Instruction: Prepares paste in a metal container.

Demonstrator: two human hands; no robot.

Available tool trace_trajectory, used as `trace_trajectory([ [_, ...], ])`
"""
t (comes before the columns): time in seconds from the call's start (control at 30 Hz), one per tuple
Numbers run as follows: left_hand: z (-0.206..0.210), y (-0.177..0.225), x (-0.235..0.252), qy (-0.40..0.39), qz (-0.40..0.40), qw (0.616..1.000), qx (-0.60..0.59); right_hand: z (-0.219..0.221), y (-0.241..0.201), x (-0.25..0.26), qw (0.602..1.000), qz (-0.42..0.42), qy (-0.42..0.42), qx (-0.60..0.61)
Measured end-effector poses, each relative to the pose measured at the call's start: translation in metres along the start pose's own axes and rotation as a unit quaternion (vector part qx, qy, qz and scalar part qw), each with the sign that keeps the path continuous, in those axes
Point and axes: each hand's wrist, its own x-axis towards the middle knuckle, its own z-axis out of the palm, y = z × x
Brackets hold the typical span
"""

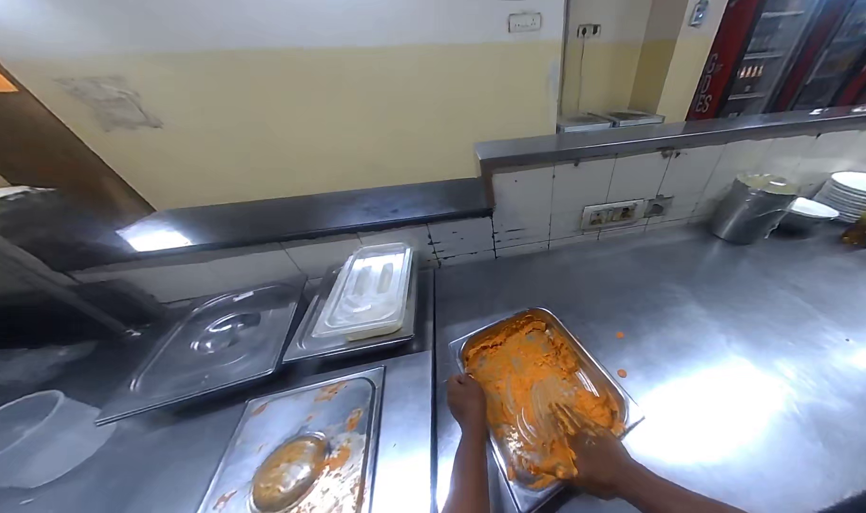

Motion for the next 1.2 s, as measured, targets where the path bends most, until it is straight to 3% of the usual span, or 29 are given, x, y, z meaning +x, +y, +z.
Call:
trace_trajectory([
  [0.1, 0.0, 0.001, -0.001, 0.006, -0.001, 1.0, -0.024, 0.029, 0.018, -0.024, 0.994, -0.072, 0.08, -0.003],
  [0.23, -0.002, 0.0, -0.002, -0.008, -0.006, 1.0, -0.026, -0.005, 0.022, -0.064, 0.996, -0.089, -0.016, 0.006],
  [0.37, -0.003, -0.002, 0.001, -0.024, 0.006, 0.999, -0.028, -0.068, -0.009, -0.042, 0.996, 0.051, -0.054, -0.057],
  [0.5, -0.004, -0.002, -0.001, -0.03, 0.01, 0.999, -0.033, -0.046, -0.018, 0.015, 0.975, 0.146, -0.023, -0.165],
  [0.67, -0.005, -0.004, -0.002, -0.035, 0.009, 0.997, -0.069, -0.029, -0.036, 0.034, 0.937, 0.127, -0.136, -0.295],
  [0.73, -0.004, -0.003, -0.002, -0.035, 0.002, 0.997, -0.071, -0.029, -0.05, 0.025, 0.922, 0.131, -0.148, -0.334],
  [0.83, -0.004, -0.003, 0.0, -0.037, -0.006, 0.996, -0.076, -0.018, -0.034, 0.026, 0.913, 0.129, -0.169, -0.348],
  [1.0, -0.006, -0.004, -0.001, -0.042, -0.002, 0.995, -0.088, -0.047, -0.068, -0.019, 0.939, 0.149, -0.159, -0.268],
  [1.07, -0.007, -0.003, -0.001, -0.047, -0.001, 0.996, -0.081, -0.052, -0.061, -0.041, 0.959, 0.125, -0.132, -0.218],
  [1.2, -0.006, -0.002, 0.001, -0.042, 0.005, 0.996, -0.075, -0.078, -0.031, -0.05, 0.952, 0.046, -0.141, -0.269],
])
